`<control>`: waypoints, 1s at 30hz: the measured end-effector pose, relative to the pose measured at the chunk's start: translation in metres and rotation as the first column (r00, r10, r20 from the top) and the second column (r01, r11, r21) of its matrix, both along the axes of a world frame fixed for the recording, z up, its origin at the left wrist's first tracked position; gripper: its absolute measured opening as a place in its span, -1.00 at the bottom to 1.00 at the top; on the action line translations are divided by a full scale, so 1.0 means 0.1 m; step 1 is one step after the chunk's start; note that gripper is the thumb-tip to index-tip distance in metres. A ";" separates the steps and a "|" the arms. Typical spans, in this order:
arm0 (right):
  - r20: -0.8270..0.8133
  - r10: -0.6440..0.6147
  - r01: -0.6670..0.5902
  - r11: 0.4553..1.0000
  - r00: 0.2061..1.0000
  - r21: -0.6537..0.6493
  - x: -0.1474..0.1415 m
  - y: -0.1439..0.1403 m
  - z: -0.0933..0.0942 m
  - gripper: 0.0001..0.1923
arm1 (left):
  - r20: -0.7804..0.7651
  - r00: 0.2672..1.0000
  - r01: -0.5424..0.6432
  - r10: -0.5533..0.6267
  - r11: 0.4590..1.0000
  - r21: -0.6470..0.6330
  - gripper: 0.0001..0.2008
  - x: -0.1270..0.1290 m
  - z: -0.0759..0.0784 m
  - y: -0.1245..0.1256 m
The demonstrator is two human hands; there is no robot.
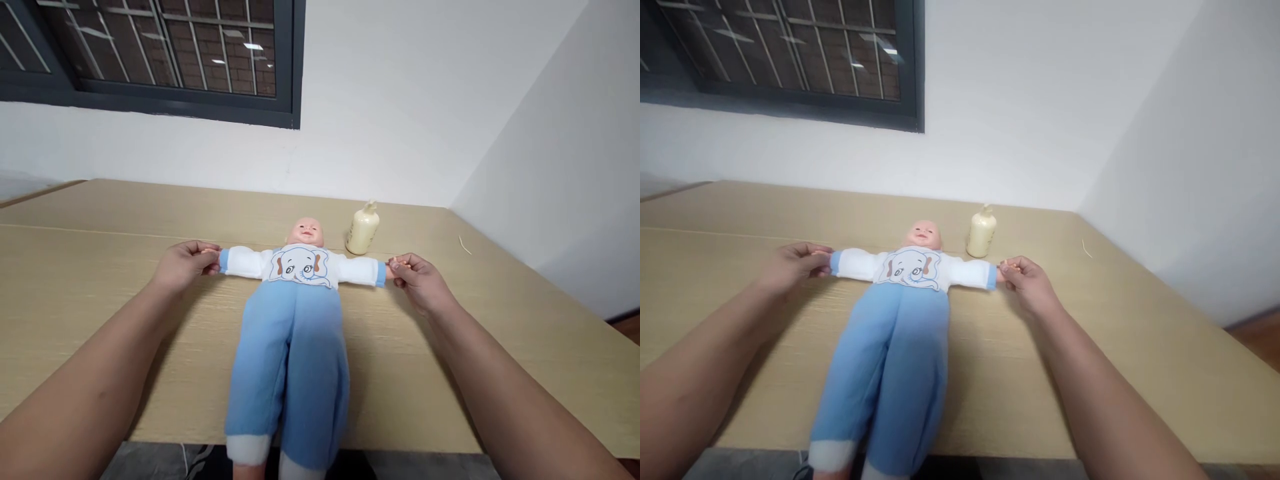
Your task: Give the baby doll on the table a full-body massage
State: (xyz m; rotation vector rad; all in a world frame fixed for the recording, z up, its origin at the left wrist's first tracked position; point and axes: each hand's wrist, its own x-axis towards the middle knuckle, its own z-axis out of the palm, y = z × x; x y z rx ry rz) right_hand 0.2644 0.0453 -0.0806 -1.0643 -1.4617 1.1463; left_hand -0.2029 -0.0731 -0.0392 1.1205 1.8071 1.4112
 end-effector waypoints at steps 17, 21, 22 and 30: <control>0.436 -0.043 0.057 0.998 0.899 -0.018 0.02 -0.11 0.06 -0.83 | -0.132 0.991 -0.006 -0.022 0.977 -0.212 -0.87 0.00 -0.15 0.02; 0.568 -0.216 0.168 0.976 0.794 0.137 -0.05 -0.18 0.14 -0.79 | -0.234 0.971 -0.009 -0.056 0.963 -0.268 -0.83 0.02 -0.11 0.01; 0.594 -0.258 0.173 0.965 0.762 0.197 -0.08 -0.21 0.16 -0.75 | -0.256 0.964 -0.006 -0.070 0.959 -0.283 -0.82 0.02 -0.11 0.02; 0.733 -0.045 -0.256 0.921 0.679 0.294 -0.37 -0.50 0.22 -0.16 | -0.305 0.945 0.013 -0.118 0.946 -0.325 -0.77 -0.06 -0.22 0.06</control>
